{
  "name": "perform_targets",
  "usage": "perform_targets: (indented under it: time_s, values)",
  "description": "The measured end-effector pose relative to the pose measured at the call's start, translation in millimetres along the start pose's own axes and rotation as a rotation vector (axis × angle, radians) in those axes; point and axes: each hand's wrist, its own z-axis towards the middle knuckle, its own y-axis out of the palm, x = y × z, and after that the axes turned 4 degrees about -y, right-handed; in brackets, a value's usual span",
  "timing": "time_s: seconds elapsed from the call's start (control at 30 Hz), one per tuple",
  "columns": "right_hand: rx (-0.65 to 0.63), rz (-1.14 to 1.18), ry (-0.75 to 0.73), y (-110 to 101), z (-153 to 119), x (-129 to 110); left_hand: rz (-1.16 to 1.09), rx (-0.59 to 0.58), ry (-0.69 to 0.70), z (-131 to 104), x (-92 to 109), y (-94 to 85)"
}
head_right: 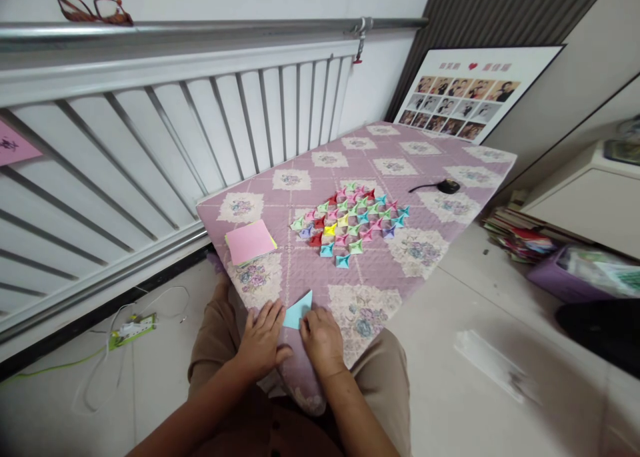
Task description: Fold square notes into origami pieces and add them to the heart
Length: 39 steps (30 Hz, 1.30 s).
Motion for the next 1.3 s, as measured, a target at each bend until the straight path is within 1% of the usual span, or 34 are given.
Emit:
perform_targets:
  time_s: [0.1,0.2,0.27,0.33,0.47,0.73,0.8,0.97,1.03,1.17,1.3]
  values:
    - [0.012,-0.006,-0.001,1.0,0.2,0.3,-0.017,-0.004,-0.131,1.3,-2.4,-4.3]
    - [0.021,0.002,-0.008,1.4,0.3,0.5,-0.098,0.031,-0.236,3.3,-1.1,-10.5]
    - [0.025,-0.003,-0.012,1.4,0.1,0.5,-0.172,0.074,-0.229,5.9,2.4,-14.2]
    - [0.031,-0.007,-0.017,1.4,-0.4,0.7,-0.236,0.117,-0.191,9.6,6.9,-16.0]
    - [0.038,0.002,-0.021,2.0,-1.7,1.3,-0.303,0.193,-0.18,19.7,14.4,-14.7]
    - [0.03,-0.01,-0.001,2.9,-5.4,2.6,-0.288,0.242,-0.239,36.2,15.7,-9.5]
    - [0.047,-0.009,0.006,3.4,-6.8,3.5,-0.278,0.257,-0.236,37.8,15.7,-8.1]
    - [0.118,-0.052,0.129,6.5,-9.7,8.2,-0.274,0.302,-0.193,36.7,15.8,-3.8]
    - [0.122,-0.079,0.18,8.0,-10.4,10.0,-0.276,0.326,-0.187,35.8,15.6,-1.8]
    - [0.042,-0.082,0.261,7.2,-10.9,9.2,-0.284,0.351,-0.168,35.8,14.9,2.1]
    - [-0.037,-0.045,0.347,0.5,-8.1,1.4,-0.301,0.368,-0.159,37.4,14.0,5.5]
